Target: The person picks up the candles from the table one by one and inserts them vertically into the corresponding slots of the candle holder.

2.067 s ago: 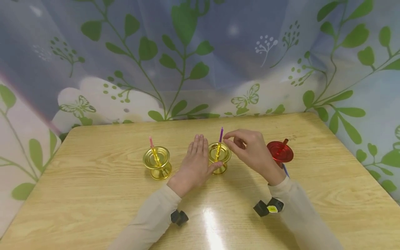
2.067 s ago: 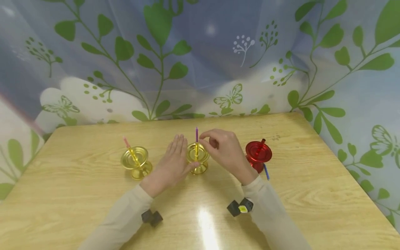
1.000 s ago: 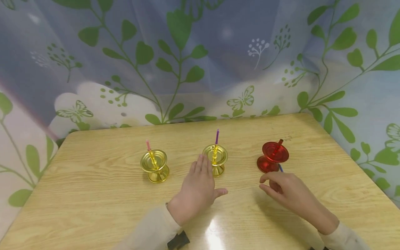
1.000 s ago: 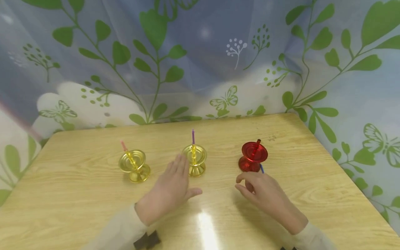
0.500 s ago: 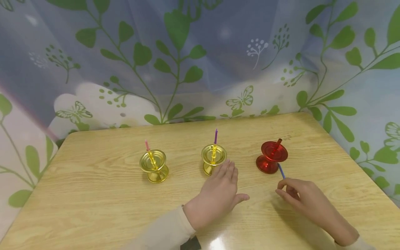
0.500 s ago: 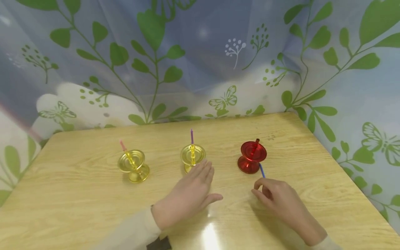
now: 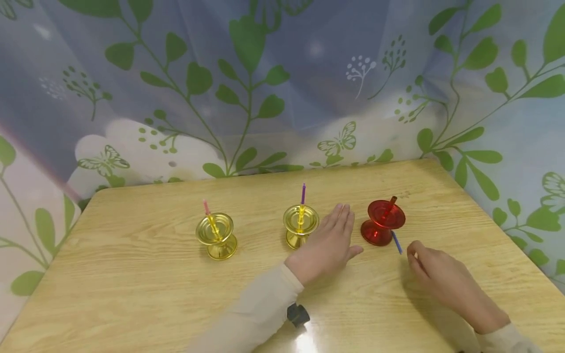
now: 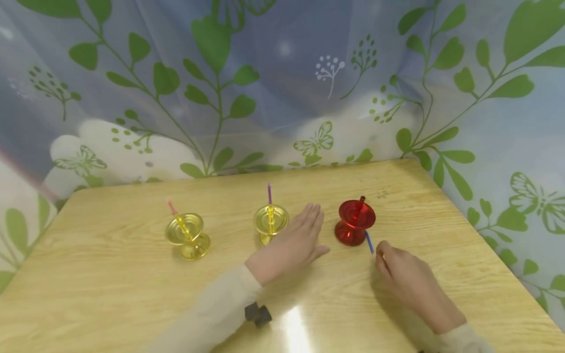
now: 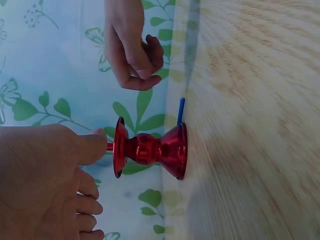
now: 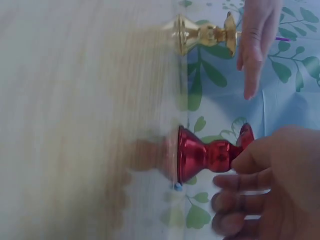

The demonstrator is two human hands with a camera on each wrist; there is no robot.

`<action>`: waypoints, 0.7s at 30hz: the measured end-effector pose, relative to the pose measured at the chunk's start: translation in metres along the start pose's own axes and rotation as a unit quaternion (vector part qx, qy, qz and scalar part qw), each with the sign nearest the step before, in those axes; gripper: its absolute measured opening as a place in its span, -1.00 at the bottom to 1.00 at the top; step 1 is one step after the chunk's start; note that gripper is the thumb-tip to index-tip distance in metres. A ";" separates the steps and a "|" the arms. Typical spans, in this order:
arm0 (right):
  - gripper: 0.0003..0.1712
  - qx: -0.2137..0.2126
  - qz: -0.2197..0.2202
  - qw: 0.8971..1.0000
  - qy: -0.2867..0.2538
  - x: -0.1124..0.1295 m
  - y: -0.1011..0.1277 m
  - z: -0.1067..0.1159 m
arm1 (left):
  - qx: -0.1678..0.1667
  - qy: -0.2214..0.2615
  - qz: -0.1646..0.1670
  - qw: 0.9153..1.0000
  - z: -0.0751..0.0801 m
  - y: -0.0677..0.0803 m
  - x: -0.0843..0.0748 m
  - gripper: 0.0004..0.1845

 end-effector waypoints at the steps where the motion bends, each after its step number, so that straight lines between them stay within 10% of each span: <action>1: -0.96 0.017 -0.013 1.000 0.003 -0.002 -0.001 -0.002 | 0.001 -0.002 0.004 1.000 -0.001 -0.005 -0.001 -0.24; 9: -0.78 0.120 -0.072 0.990 0.003 -0.020 -0.010 -0.020 | 0.009 0.000 0.042 0.999 -0.002 -0.042 -0.022 -0.30; 21: -0.73 0.121 -0.074 0.990 0.011 -0.027 -0.035 -0.024 | 0.008 0.036 0.087 0.995 -0.006 -0.058 -0.030 -0.32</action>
Point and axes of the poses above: each hand's wrist, its own y-axis away from the middle knuckle, its own z-axis out of the back of the hand, x = y × z, the point moved 4 cm from there along -y, towards the middle knuckle, and after that the axes turned 6 degrees about y, right-handed, at the moved point
